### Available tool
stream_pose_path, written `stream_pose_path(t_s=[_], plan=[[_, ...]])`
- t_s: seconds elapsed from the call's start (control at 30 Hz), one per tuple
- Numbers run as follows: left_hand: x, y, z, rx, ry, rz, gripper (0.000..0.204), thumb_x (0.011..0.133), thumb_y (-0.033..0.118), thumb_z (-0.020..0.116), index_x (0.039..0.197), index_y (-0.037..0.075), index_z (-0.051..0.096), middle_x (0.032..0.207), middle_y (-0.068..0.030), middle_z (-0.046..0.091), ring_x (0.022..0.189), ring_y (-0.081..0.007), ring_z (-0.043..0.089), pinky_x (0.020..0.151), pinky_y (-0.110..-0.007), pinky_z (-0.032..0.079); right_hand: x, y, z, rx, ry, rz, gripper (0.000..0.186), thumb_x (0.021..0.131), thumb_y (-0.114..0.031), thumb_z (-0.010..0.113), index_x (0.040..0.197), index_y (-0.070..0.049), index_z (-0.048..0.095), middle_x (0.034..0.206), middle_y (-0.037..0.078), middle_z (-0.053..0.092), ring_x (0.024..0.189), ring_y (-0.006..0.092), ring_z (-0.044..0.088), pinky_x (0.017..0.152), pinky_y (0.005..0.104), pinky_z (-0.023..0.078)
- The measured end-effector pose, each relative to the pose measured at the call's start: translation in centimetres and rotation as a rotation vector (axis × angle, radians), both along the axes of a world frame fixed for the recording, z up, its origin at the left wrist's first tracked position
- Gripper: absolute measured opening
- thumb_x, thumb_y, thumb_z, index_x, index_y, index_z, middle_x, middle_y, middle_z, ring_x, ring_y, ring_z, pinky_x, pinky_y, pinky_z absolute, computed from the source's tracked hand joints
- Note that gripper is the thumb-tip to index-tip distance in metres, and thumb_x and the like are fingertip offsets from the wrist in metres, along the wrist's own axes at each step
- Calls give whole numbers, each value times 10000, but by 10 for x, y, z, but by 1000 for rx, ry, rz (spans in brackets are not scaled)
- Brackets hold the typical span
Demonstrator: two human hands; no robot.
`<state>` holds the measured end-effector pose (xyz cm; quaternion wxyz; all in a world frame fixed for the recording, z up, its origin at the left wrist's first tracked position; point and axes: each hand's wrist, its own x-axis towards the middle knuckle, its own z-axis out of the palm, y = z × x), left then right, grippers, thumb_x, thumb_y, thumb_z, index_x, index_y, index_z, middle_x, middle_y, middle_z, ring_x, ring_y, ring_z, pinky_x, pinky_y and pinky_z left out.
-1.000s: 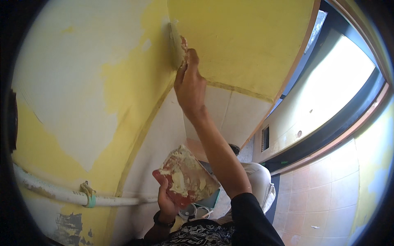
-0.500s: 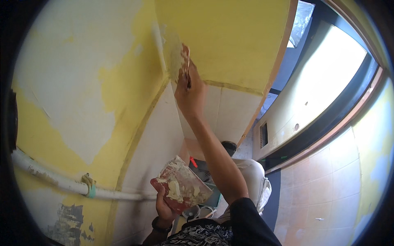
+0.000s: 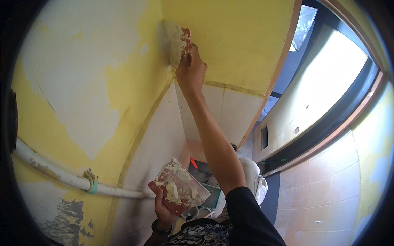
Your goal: The person applies plaster to a wall using a putty knife and a plastic hawk, scraping and spreading the material across the surface.
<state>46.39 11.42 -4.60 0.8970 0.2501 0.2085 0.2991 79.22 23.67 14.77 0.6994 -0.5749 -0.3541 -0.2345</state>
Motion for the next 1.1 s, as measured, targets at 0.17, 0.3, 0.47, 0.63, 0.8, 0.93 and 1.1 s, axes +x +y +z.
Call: stream_pose_path(t_s=[0.17, 0.3, 0.47, 0.63, 0.8, 0.93, 1.1], plan=[[1, -2, -4, -70, -28, -51, 511, 1039, 367, 380, 1439, 50, 377, 1349, -126, 539, 1229, -290, 544, 1048, -465, 432, -12, 16, -2, 144, -255, -32, 221, 908, -14, 568, 1112, -15, 653, 691, 134, 578, 565, 189, 445, 555, 288, 429], [0, 1, 9, 8, 16, 3, 510, 1030, 364, 412, 1398, 12, 411, 1321, -136, 559, 1205, -278, 563, 1045, -448, 434, -37, -22, -16, -133, -63, 100, 213, 929, -83, 612, 1127, -19, 659, 780, 106, 602, 639, 120, 465, 554, 289, 422], [-1, 0, 26, 83, 3, -9, 512, 1025, 363, 409, 1404, 19, 409, 1333, -141, 553, 1225, -286, 554, 1040, -468, 443, -54, -118, -62, 80, 364, 614, 214, 993, -115, 559, 1180, -30, 619, 861, -40, 603, 715, 57, 482, 619, 248, 422], [4, -3, 29, 70, -166, -30, 527, 1024, 377, 406, 1426, 36, 394, 1341, -134, 559, 1201, -295, 576, 1020, -473, 465, -101, -241, -115, -141, 295, 420, 197, 982, -32, 533, 1150, 29, 616, 976, 25, 657, 845, 87, 590, 718, 229, 481], [0, -3, 27, -1, -224, -114, 503, 1028, 364, 417, 1405, 31, 424, 1320, -134, 577, 1171, -286, 596, 998, -461, 484, -175, -305, -145, -395, 18, 389, 284, 857, 89, 605, 1133, 33, 647, 1081, 151, 714, 1066, 228, 685, 863, 302, 543], [2, -3, 23, 56, -281, -44, 475, 1030, 348, 427, 1380, 28, 455, 1299, -137, 588, 1162, -276, 600, 989, -461, 490, -180, -328, -161, -570, -268, 233, 525, 665, 187, 582, 1148, 1, 672, 1151, 196, 690, 1120, 328, 661, 918, 400, 561], [-4, -12, 46, 93, -239, -4, 457, 1024, 290, 416, 1392, 20, 438, 1313, -134, 580, 1183, -273, 591, 1014, -461, 480, -146, -367, -136, -814, -200, -92, 436, 779, 160, 600, 1162, -37, 668, 975, 136, 726, 695, 258, 693, 650, 292, 554]])
